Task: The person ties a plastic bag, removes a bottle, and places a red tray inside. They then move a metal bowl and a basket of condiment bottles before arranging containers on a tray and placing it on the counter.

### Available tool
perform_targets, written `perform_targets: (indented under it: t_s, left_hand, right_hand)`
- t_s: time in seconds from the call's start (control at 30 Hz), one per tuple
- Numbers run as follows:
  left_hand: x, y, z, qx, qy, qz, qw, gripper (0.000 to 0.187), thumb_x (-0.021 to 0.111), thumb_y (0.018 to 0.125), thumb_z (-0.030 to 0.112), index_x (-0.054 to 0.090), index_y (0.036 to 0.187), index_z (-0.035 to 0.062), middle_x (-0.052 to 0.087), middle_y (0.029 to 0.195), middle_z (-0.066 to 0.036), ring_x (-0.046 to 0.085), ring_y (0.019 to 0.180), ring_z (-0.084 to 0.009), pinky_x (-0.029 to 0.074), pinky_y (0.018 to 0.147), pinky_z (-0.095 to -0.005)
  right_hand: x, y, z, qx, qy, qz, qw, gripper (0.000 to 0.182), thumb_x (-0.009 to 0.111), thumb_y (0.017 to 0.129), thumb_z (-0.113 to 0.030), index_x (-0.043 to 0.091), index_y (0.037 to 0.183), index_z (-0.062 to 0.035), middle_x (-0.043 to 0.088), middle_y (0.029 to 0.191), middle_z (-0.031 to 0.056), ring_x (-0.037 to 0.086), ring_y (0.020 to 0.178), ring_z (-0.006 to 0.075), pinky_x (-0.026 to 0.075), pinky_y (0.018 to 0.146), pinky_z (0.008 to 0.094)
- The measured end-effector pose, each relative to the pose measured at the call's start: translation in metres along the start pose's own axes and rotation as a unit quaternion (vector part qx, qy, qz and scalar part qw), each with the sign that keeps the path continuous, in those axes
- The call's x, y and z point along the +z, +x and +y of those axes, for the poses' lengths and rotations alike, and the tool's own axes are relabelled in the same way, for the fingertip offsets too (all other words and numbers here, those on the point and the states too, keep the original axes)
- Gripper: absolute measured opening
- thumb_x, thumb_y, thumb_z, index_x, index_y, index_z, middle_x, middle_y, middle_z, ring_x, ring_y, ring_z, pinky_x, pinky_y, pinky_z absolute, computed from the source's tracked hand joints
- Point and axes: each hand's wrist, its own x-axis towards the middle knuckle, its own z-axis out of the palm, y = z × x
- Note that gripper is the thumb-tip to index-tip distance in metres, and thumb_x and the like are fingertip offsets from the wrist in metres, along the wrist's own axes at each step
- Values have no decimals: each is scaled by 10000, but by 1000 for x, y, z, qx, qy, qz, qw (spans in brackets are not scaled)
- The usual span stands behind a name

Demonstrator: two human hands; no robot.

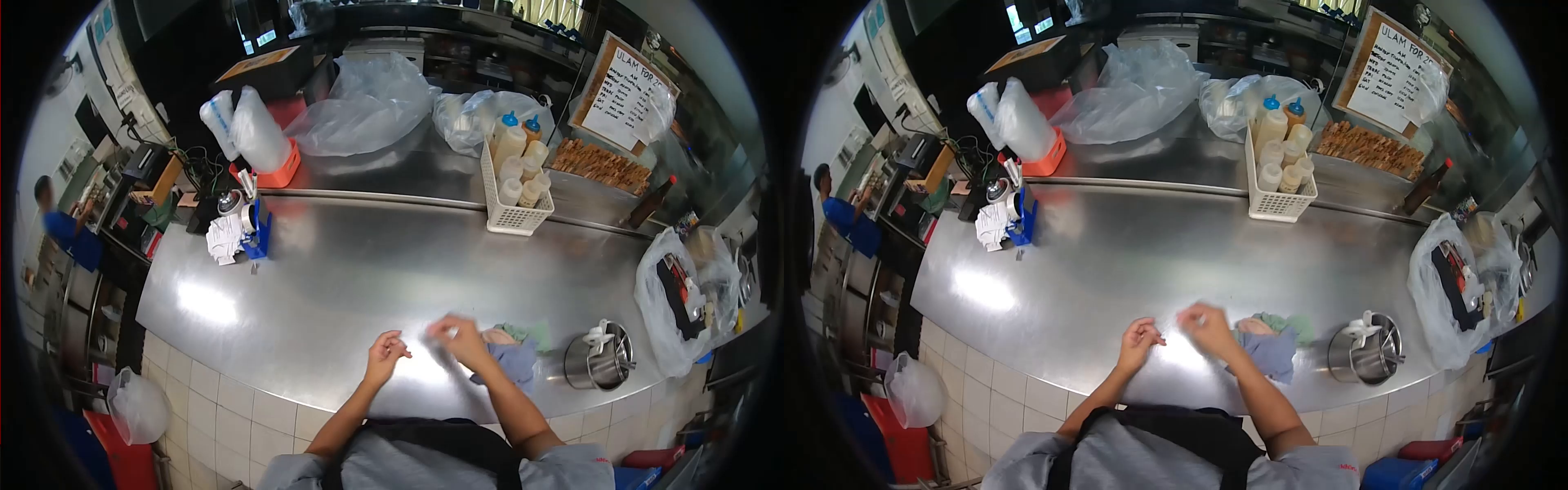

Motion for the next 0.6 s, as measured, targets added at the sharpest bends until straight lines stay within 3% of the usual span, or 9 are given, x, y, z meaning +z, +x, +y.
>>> perform_targets:
  t_s: [0.03,0.1,0.17,0.2,0.3,0.37,0.47,0.6]
  left_hand:
    - [0,-2,2,-5,-3,-2,1000,216,578,824,12,527,1030,-30,582,778,-60,602,732,-121,504,692,-245]
    - [4,-2,1,-10,117,-47,992,165,595,810,3,541,962,-34,564,757,-48,605,706,-119,509,666,-231]
    - [-2,-3,-8,3,158,-70,985,95,610,792,-8,591,883,-26,578,773,-62,604,700,-124,511,642,-226]
    - [-2,-4,-6,51,215,-74,973,55,615,786,-8,609,839,-21,584,782,-67,607,698,-127,510,633,-225]
    - [-1,-7,-2,118,314,-67,940,36,617,784,4,632,807,-20,594,806,-76,621,677,-133,512,602,-223]
    - [0,-8,-6,73,257,-44,963,52,608,795,12,630,830,-21,588,804,-80,616,674,-133,508,605,-222]
    - [1,-8,-7,69,236,-45,968,59,592,804,1,624,843,-28,577,808,-69,597,670,-121,497,612,-214]
    - [-6,0,-13,49,263,-43,963,65,573,827,32,621,794,4,578,759,-47,558,652,-98,477,615,-230]
  right_hand:
    - [21,-24,-7,43,-30,-54,997,87,613,761,-75,668,819,-41,644,793,74,587,710,129,461,666,269]
    - [59,-68,4,65,-7,-136,989,57,623,753,-18,666,789,-27,656,813,61,597,760,125,464,715,255]
    - [80,-102,-6,104,7,-177,979,44,634,759,-29,664,789,-18,654,820,71,604,768,127,470,704,255]
    - [85,-114,-9,125,35,-174,976,56,638,745,-8,664,793,-18,645,801,77,606,746,138,473,677,256]
    - [77,-139,-15,133,-32,-131,982,55,649,740,-13,664,792,-23,629,768,74,600,722,147,472,657,256]
    - [64,-155,-15,129,-50,-91,986,51,668,730,-24,662,780,-27,617,744,71,595,689,152,470,634,263]
    - [45,-187,-13,137,-64,43,988,59,696,718,-54,649,736,-24,621,731,69,588,654,142,455,601,271]
    - [28,-257,-1,177,-26,108,978,93,707,714,-63,628,683,-24,628,679,50,587,667,123,455,632,249]
